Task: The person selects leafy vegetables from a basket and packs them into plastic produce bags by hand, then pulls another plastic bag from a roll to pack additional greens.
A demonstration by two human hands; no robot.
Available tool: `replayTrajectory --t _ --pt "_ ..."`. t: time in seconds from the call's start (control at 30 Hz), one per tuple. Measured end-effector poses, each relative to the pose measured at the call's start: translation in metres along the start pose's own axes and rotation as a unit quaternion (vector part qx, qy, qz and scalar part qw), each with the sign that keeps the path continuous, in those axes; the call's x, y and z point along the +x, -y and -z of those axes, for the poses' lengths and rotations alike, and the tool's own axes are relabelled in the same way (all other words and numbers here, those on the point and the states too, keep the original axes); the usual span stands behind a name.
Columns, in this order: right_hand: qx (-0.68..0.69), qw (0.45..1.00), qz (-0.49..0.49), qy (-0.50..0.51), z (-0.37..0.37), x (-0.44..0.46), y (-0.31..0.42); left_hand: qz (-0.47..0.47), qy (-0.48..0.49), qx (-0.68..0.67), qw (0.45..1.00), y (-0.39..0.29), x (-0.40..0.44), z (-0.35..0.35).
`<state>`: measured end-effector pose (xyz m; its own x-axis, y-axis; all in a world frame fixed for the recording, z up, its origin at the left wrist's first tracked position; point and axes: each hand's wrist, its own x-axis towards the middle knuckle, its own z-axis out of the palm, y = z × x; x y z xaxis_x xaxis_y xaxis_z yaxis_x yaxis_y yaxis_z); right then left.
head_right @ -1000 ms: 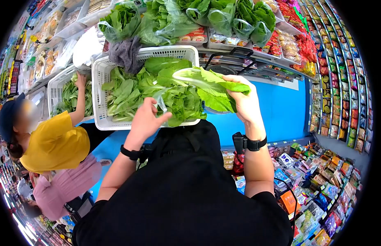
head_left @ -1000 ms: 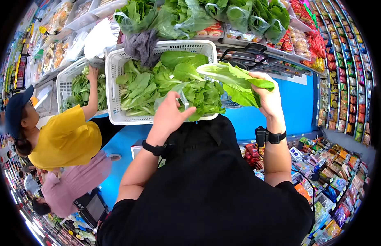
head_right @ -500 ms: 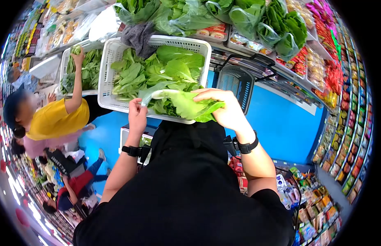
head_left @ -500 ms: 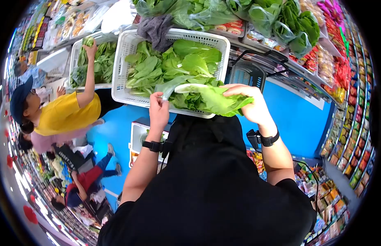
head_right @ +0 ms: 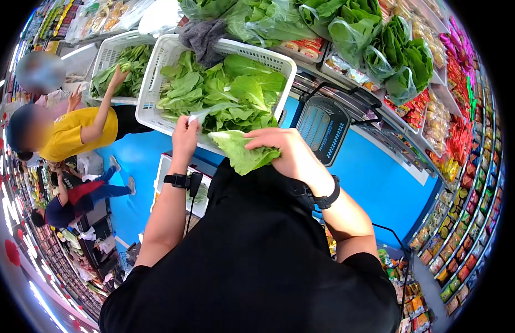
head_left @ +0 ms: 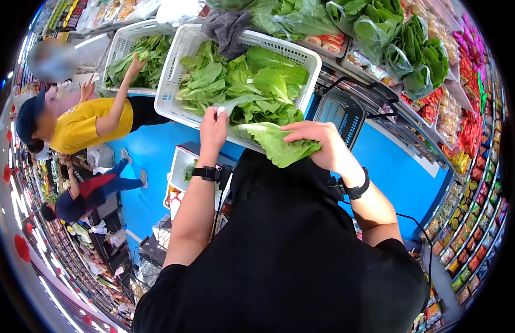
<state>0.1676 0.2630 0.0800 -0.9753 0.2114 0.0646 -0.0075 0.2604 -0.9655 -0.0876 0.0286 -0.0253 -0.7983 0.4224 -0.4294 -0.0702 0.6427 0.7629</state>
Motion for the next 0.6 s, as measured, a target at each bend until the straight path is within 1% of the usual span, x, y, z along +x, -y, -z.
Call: replayTrajectory --t 0.03,0.07,0.1,0.17,0.2,0.23,0.3,0.33,0.37,0.4,0.43,0.5,0.53,0.57,0.6 --pt "-0.001 1.0 0.005 0.007 -0.003 0.005 -0.001 0.007 0.0 0.111 0.994 -0.012 -0.008 0.004" --pt "-0.012 0.999 0.022 0.02 -0.007 0.009 -0.003 0.01 -0.005 0.108 0.994 -0.008 -0.012 0.004" --pt "-0.01 0.999 0.024 0.026 -0.011 0.013 -0.006 -0.004 -0.029 0.101 0.994 0.0 -0.016 0.003" --pt "-0.062 0.992 0.086 0.073 -0.018 0.022 -0.016 -0.014 -0.057 0.093 0.994 0.021 -0.026 0.002" --pt "-0.067 0.989 0.107 0.083 -0.022 0.024 -0.022 -0.108 -0.116 0.134 0.978 0.03 -0.031 0.0" --pt "-0.066 0.988 0.111 0.089 -0.026 0.026 -0.024 -0.2 -0.173 0.173 0.949 0.038 -0.038 0.0" --pt "-0.1 0.979 0.15 0.096 -0.031 0.032 -0.024 -0.184 -0.186 0.166 0.951 0.048 -0.049 0.0" --pt "-0.102 0.977 0.155 0.101 -0.034 0.034 -0.024 -0.102 -0.126 0.191 0.968 0.05 -0.051 0.003" --pt "-0.149 0.966 0.181 0.107 -0.037 0.037 -0.024 -0.02 -0.063 0.211 0.975 0.052 -0.054 0.004" --pt "-0.196 0.952 0.208 0.111 -0.04 0.04 -0.024 -0.03 -0.117 0.172 0.978 0.045 -0.059 0.0" --pt "-0.199 0.95 0.211 0.115 -0.042 0.043 -0.024 -0.03 -0.121 0.166 0.978 0.036 -0.064 0.001" --pt "-0.216 0.931 0.269 0.116 -0.047 0.047 -0.027 -0.001 -0.143 0.108 0.984 0.023 -0.07 0.001" --pt "-0.223 0.919 0.306 0.104 -0.051 0.05 -0.028 -0.017 -0.146 0.093 0.985 0.03 -0.07 -0.001" --pt "-0.224 0.918 0.308 0.108 -0.055 0.054 -0.032 -0.015 -0.148 0.089 0.985 0.038 -0.069 -0.003" --pt "-0.224 0.905 0.348 0.101 -0.059 0.058 -0.038 -0.013 -0.148 0.062 0.987 0.047 -0.068 -0.005"
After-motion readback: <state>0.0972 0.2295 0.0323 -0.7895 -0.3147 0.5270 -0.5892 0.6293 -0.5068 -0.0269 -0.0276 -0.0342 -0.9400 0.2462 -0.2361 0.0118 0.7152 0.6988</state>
